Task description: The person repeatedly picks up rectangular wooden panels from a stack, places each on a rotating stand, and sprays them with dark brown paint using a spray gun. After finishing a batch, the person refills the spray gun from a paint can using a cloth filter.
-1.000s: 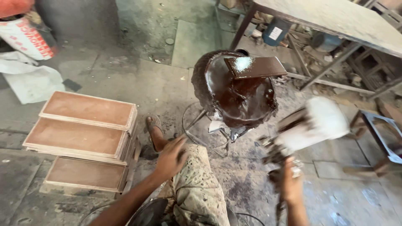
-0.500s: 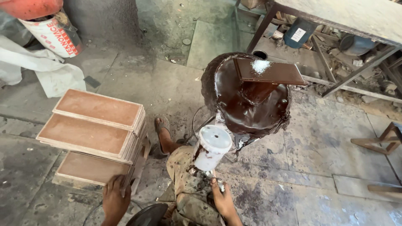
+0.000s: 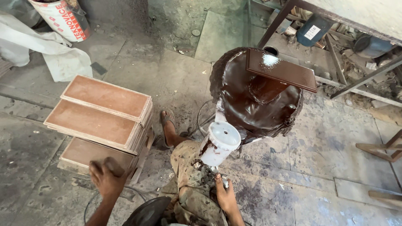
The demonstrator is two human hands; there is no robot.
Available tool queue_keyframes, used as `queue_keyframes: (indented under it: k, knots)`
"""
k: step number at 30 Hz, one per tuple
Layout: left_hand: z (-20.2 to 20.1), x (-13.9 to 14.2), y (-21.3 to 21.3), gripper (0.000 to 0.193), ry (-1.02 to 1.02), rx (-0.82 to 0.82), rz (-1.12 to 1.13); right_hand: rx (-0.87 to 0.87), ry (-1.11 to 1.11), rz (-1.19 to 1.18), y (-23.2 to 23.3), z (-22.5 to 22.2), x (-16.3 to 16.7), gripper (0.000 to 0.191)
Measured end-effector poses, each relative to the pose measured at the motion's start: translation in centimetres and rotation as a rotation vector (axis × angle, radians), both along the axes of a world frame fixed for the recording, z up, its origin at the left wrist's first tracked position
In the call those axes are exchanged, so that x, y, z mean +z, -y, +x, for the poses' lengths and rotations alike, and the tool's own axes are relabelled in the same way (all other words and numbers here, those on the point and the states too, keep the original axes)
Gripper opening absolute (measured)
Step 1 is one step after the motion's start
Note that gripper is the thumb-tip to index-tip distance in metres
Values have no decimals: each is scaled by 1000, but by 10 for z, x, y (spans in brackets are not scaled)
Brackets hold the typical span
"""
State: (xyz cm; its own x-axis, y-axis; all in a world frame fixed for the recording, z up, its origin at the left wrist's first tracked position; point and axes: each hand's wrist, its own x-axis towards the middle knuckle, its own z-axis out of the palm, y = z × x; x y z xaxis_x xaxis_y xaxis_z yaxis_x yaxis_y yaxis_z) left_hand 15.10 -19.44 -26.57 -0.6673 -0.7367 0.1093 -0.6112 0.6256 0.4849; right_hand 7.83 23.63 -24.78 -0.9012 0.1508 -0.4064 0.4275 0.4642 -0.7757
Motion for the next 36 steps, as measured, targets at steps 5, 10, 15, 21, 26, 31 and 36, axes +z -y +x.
queue_keyframes:
  k: [5, 10, 15, 21, 26, 31, 36]
  knots:
    - [12, 4, 1, 134, -219, 110, 241, -4, 40, -37, 9, 1, 21, 83]
    - [14, 9, 0, 137, -605, 274, 665, 12, -58, -69, 12, 4, 29, 73]
    - [10, 8, 19, 91, -760, 422, 916, 44, -154, -114, 14, 5, 25, 65]
    - [19, 17, 57, 43, -861, 540, 991, -6, -51, -135, 15, 4, 25, 61]
    - [29, 40, 84, 49, -1008, 725, 813, 40, -95, -144, 15, 3, 21, 64]
    - [40, 82, 106, 66, -908, 824, 680, 62, -58, -75, 15, 2, 19, 68]
    - [-7, 155, 121, 76, -1396, 349, 721, 58, -60, -72, 15, 2, 26, 71]
